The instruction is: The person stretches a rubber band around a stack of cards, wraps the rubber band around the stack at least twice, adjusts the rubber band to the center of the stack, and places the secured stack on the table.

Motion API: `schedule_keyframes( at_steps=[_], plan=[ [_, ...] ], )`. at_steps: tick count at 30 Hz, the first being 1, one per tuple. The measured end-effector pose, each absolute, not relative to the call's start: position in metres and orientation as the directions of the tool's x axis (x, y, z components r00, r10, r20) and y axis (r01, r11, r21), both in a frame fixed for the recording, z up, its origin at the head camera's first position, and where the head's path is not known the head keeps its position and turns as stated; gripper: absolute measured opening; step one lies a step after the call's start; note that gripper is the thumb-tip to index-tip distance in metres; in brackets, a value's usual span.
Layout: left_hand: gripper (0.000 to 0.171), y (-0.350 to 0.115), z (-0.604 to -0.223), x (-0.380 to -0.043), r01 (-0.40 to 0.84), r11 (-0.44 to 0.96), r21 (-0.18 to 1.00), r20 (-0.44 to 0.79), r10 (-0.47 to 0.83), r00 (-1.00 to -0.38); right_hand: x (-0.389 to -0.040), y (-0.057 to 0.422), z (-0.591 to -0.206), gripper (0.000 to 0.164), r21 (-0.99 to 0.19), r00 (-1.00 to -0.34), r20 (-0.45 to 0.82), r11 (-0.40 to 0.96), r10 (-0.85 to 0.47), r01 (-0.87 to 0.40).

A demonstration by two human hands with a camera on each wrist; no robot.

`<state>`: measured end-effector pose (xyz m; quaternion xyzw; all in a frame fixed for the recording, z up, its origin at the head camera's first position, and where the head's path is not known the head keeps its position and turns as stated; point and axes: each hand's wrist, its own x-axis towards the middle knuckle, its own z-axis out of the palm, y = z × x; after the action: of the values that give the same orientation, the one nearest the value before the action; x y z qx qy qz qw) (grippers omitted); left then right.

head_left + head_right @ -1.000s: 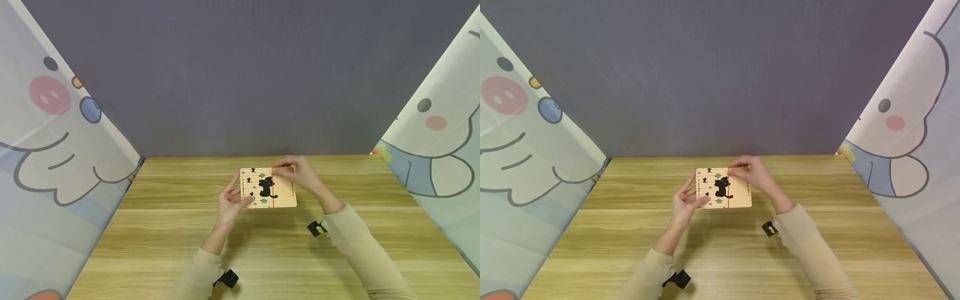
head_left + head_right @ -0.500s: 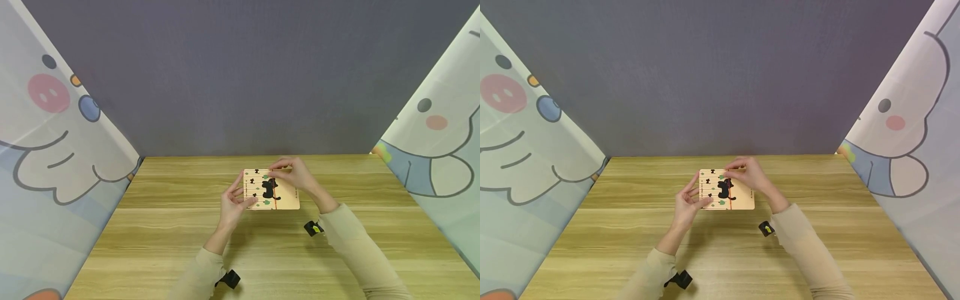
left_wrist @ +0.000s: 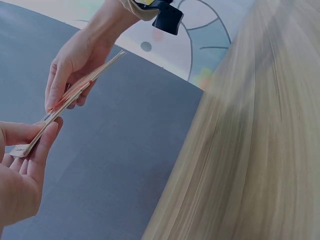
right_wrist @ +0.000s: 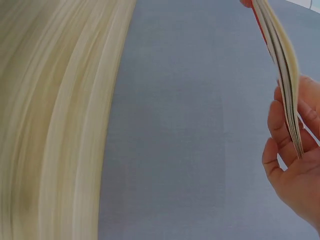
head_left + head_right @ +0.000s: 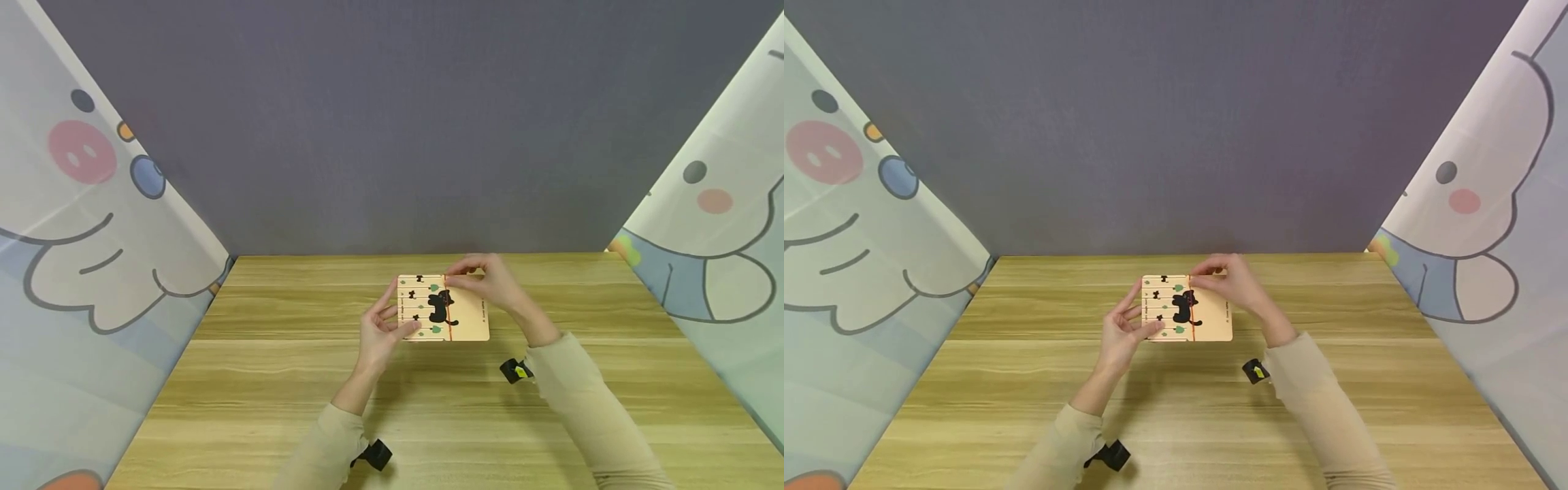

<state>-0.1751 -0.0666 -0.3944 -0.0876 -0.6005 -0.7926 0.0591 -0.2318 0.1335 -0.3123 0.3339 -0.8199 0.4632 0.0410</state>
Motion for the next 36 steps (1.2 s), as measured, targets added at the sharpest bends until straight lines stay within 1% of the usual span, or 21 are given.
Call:
schedule_keyframes(
  at_steps=[4,8,11,13,16,20,24,27,32,36],
  plan=[
    [0.081,-0.064,-0.395,-0.175,0.187,-0.287,0.939,0.199,0.01,-0.98,-0.232,0.129,-0.316,0.011,-0.719,-0.753,0.412,0.324,-0.513,-0.615],
    [0.081,-0.064,-0.395,-0.174,0.186,-0.288,0.939,0.198,0.014,-0.98,-0.244,0.132,-0.332,0.01,-0.71,-0.741,0.438,0.309,-0.51,-0.633],
    [0.081,-0.065,-0.395,-0.173,0.185,-0.275,0.943,0.197,0.016,-0.98,-0.251,0.135,-0.342,0.011,-0.705,-0.745,0.441,0.321,-0.5,-0.633],
    [0.08,-0.066,-0.396,-0.174,0.19,-0.267,0.945,0.203,0.018,-0.979,-0.251,0.135,-0.342,0.012,-0.702,-0.751,0.439,0.333,-0.493,-0.629],
    [0.079,-0.066,-0.398,-0.174,0.197,-0.273,0.942,0.21,0.018,-0.978,-0.246,0.134,-0.336,0.012,-0.686,-0.749,0.46,0.344,-0.477,-0.641],
    [0.079,-0.068,-0.4,-0.174,0.199,-0.279,0.939,0.211,0.014,-0.977,-0.23,0.13,-0.318,0.012,-0.655,-0.74,0.509,0.361,-0.439,-0.664],
    [0.079,-0.07,-0.4,-0.174,0.191,-0.275,0.942,0.199,0.002,-0.98,-0.218,0.127,-0.305,0.013,-0.649,-0.763,0.516,0.403,-0.39,-0.645],
    [0.079,-0.072,-0.401,-0.175,0.192,-0.277,0.941,0.196,-0.012,-0.981,-0.214,0.127,-0.303,0.013,-0.656,-0.777,0.524,0.417,-0.348,-0.629],
    [0.08,-0.074,-0.401,-0.177,0.191,-0.276,0.942,0.187,-0.042,-0.982,-0.207,0.128,-0.304,0.012,-0.67,-0.781,0.566,0.405,-0.264,-0.622],
    [0.081,-0.075,-0.401,-0.179,0.182,-0.263,0.948,0.173,-0.054,-0.983,-0.198,0.127,-0.308,0.014,-0.71,-0.808,0.554,0.393,-0.199,-0.584]
  ],
)
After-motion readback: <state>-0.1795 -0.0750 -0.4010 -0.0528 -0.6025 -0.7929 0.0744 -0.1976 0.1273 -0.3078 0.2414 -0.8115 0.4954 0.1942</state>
